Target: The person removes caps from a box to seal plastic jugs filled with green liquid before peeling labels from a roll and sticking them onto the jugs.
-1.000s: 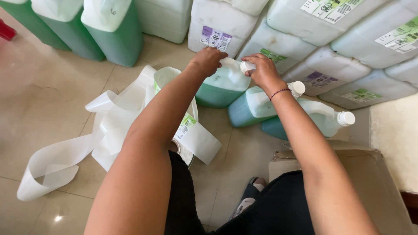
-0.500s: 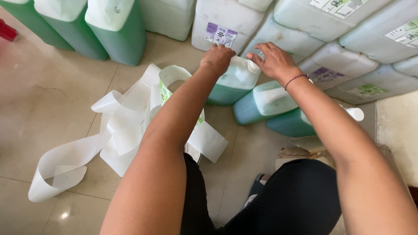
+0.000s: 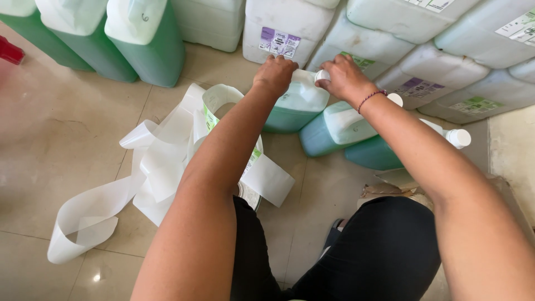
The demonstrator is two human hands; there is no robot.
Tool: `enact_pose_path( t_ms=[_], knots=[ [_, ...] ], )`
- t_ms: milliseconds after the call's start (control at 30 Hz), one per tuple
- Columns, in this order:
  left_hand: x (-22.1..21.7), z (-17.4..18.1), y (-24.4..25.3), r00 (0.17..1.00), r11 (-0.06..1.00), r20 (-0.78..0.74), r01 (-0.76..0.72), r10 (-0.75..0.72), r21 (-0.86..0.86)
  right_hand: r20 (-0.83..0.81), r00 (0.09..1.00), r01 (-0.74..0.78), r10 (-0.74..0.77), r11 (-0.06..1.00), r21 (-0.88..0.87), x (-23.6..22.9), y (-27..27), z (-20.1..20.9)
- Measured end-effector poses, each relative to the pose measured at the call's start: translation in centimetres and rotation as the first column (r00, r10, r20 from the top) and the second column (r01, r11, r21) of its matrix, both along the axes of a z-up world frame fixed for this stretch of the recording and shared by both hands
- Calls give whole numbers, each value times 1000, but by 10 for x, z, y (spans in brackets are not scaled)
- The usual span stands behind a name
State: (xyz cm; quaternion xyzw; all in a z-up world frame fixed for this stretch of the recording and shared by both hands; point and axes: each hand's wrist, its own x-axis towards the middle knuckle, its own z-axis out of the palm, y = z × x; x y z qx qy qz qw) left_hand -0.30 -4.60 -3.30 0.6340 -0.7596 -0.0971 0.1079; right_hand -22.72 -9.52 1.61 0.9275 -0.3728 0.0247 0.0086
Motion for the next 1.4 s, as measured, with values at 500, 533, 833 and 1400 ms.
enact_pose_path(
  t_ms=[500, 533, 833, 1400],
  knots=[
    [-5, 3, 8, 997, 993, -12, -77, 78, 88, -54, 992, 113, -113, 994, 7, 3, 26, 1],
    [-6, 0, 6, 997, 994, 10, -79, 79, 82, -47, 990, 134, -134, 991, -5, 4, 23, -6],
    [-18, 10, 45, 992, 973, 46, -128, 121, 190, -106, 915, 386, -389, 921, -47, 39, 3, -31],
    [-15, 0, 53, 988, 965, -87, -104, 128, 242, -180, 981, 49, -79, 986, -162, 32, 17, 1]
  ],
)
